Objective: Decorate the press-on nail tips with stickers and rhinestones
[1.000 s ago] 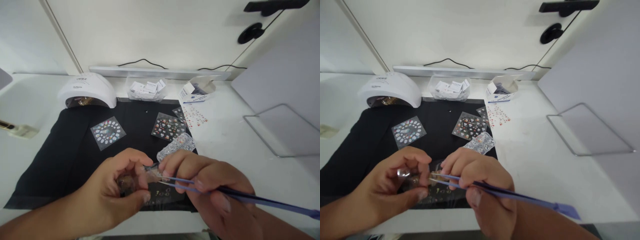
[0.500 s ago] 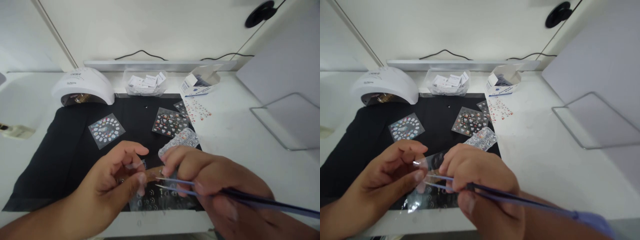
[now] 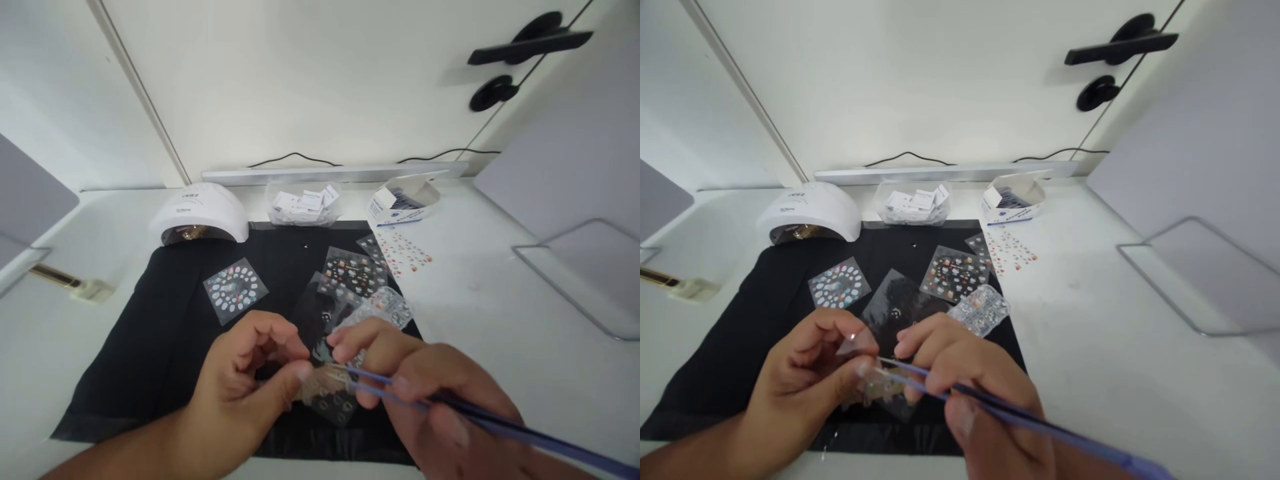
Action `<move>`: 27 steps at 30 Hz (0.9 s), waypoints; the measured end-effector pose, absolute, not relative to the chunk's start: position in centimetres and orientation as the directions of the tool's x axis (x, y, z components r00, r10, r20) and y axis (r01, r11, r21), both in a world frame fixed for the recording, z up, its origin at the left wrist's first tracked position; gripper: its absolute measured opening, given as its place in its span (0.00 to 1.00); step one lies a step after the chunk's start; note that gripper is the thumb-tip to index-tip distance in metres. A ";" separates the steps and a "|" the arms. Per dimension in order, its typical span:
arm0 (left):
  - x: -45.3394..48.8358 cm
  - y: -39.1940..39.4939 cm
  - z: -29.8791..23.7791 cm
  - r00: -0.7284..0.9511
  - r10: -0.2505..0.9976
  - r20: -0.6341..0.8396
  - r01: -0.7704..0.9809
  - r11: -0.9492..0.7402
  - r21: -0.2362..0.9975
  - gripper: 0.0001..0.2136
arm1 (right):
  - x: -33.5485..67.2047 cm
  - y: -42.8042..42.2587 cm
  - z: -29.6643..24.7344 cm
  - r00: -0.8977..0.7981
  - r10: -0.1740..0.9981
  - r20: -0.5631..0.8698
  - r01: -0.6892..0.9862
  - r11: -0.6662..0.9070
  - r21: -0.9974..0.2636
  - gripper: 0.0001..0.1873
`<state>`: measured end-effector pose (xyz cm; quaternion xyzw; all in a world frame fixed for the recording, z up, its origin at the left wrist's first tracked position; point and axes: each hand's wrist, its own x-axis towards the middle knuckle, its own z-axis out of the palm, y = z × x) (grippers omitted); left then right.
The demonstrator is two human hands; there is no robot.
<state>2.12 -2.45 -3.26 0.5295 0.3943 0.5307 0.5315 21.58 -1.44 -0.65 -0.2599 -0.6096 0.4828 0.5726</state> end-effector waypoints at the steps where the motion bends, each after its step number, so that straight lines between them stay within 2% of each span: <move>1: 2.0 -2.5 -3.3 0.156 0.974 0.164 -0.159 -0.139 0.977 0.10 | 21.6 -1.3 -0.6 -0.197 0.870 0.452 -0.262 0.398 -0.879 0.09; 7: 1.1 -2.2 -2.7 0.272 0.929 0.250 -0.182 -0.205 0.962 0.11 | 21.9 -0.7 -0.3 -0.253 0.851 0.460 -0.336 0.368 -0.867 0.10; 12: 1.4 -2.3 -2.5 0.265 0.940 0.216 -0.181 -0.171 0.968 0.16 | 22.0 -0.7 -0.7 -0.291 0.833 0.470 -0.361 0.360 -0.860 0.10; 15: 1.5 -2.5 -2.4 0.249 0.951 0.181 -0.199 -0.132 0.971 0.18 | 22.0 -0.8 -0.8 -0.292 0.835 0.466 -0.340 0.365 -0.867 0.10; 19: 1.1 -2.6 -2.5 0.310 0.933 0.184 -0.229 -0.115 0.967 0.23 | 21.8 -0.8 -0.6 -0.302 0.813 0.498 -0.280 0.424 -0.861 0.10; 24: 0.4 -2.5 -2.6 0.402 0.881 0.249 -0.180 -0.191 0.965 0.26 | 21.9 -0.6 -0.6 -0.324 0.764 0.558 -0.235 0.506 -0.830 0.09; 27: 0.4 -2.4 -2.3 0.404 0.881 0.248 -0.185 -0.186 0.965 0.25 | 22.1 -0.7 -0.5 -0.371 0.735 0.568 -0.190 0.538 -0.821 0.10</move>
